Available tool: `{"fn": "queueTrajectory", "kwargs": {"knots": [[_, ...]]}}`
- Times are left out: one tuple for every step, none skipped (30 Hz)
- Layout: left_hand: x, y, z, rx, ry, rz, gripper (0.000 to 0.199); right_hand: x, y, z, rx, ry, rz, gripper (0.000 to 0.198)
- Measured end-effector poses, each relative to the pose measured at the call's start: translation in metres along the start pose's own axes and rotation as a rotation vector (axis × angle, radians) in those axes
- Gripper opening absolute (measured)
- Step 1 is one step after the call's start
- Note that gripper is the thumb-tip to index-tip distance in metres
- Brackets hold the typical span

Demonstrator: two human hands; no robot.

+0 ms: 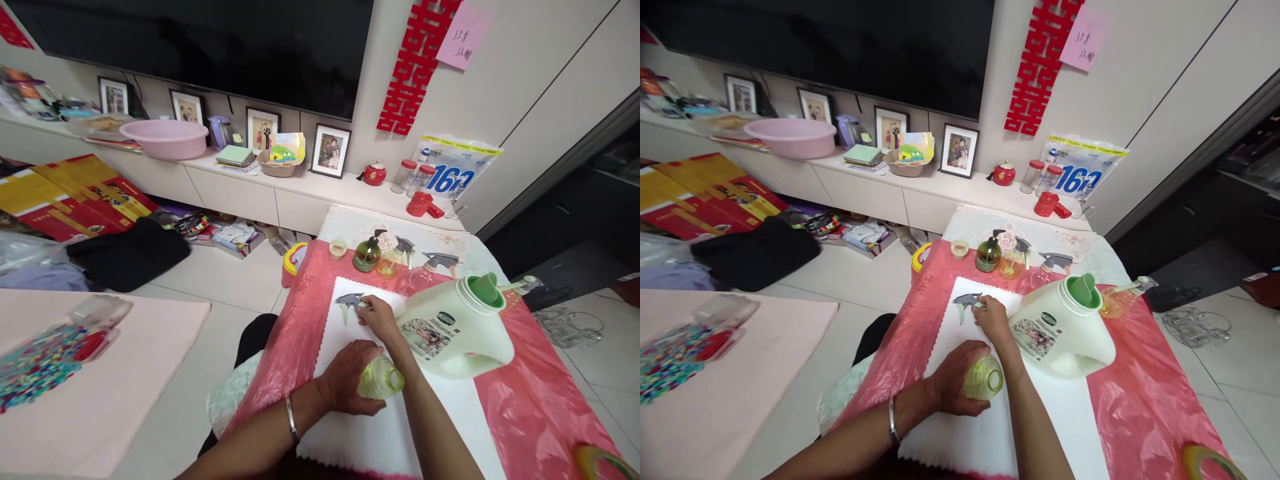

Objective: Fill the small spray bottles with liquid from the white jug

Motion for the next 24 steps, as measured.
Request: {"fn": "queueTrajectory", "kwargs": {"knots": [[0.001,0.0,0.0,0.003,0.005,-0.002,0.094,-0.001,0.0,0.0,0.002,-0.003,-0.002,0.027],[0.002,0.001,0.0,0.007,0.008,-0.006,0.094,-0.001,-0.001,-0.001,0.008,-0.006,0.001,0.027],[0.003,0.001,0.0,0.016,0.008,-0.011,0.094,0.0,-0.003,-0.003,0.021,-0.008,0.005,0.028],[0.003,0.0,0.0,0.025,0.007,-0.018,0.095,0.002,-0.007,-0.006,0.041,-0.006,0.011,0.027],[0.003,-0.001,0.0,0.033,0.006,-0.023,0.095,0.006,-0.013,-0.01,0.07,0.002,0.018,0.026],[0.004,-0.002,0.0,0.042,0.007,-0.028,0.096,0.011,-0.019,-0.016,0.107,0.014,0.027,0.025],[0.005,-0.003,-0.001,0.048,0.011,-0.031,0.096,0.018,-0.026,-0.024,0.149,0.031,0.037,0.024],[0.005,-0.004,-0.001,0.051,0.018,-0.036,0.096,0.026,-0.034,-0.035,0.194,0.048,0.052,0.024],[0.006,-0.004,-0.001,0.054,0.028,-0.043,0.096,0.033,-0.042,-0.049,0.237,0.066,0.07,0.026],[0.007,-0.005,-0.002,0.056,0.042,-0.055,0.096,0.042,-0.051,-0.065,0.281,0.087,0.09,0.031],[0.009,-0.006,-0.003,0.063,0.059,-0.07,0.097,0.051,-0.06,-0.084,0.326,0.118,0.113,0.036],[0.011,-0.007,-0.003,0.075,0.076,-0.088,0.097,0.061,-0.07,-0.104,0.37,0.165,0.135,0.04],[0.012,-0.008,-0.003,0.095,0.093,-0.11,0.097,0.074,-0.081,-0.126,0.437,0.253,0.161,0.042],[0.014,-0.009,-0.004,0.119,0.112,-0.135,0.097,0.092,-0.093,-0.15,0.545,0.4,0.196,0.039],[0.017,-0.011,-0.004,0.146,0.136,-0.164,0.096,0.111,-0.101,-0.175,0.637,0.579,0.221,0.033],[0.02,-0.012,-0.004,0.176,0.167,-0.196,0.095,0.13,-0.104,-0.2,0.705,0.787,0.246,0.029],[0.024,-0.014,-0.004,0.208,0.204,-0.227,0.093,0.146,-0.102,-0.222,0.759,0.994,0.26,0.028],[0.028,-0.016,-0.004,0.24,0.248,-0.253,0.09,0.159,-0.097,-0.238,0.783,1.143,0.267,0.027],[0.031,-0.019,-0.005,0.27,0.291,-0.27,0.089,0.169,-0.089,-0.248,0.796,1.249,0.271,0.026],[0.034,-0.021,-0.005,0.296,0.326,-0.276,0.088,0.178,-0.077,-0.252,0.79,1.315,0.28,0.026],[0.036,-0.022,-0.006,0.315,0.349,-0.274,0.088,0.186,-0.063,-0.249,0.735,1.302,0.286,0.028],[0.037,-0.023,-0.006,0.325,0.362,-0.266,0.088,0.193,-0.049,-0.244,0.703,1.282,0.291,0.034],[0.038,-0.023,-0.006,0.33,0.366,-0.256,0.089,0.197,-0.034,-0.238,0.66,1.234,0.303,0.042],[0.038,-0.022,-0.005,0.331,0.365,-0.249,0.089,0.198,-0.019,-0.227,0.585,1.128,0.311,0.048]]}}
Point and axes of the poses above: each hand's wrist, its own z-axis towards the middle knuckle, its own x-axis out of the back of the hand, y = z × x, the point moved 8 cm from there along z, towards the middle knuckle, and after that the axes turned 3 degrees about x, right-handed, at the moved point
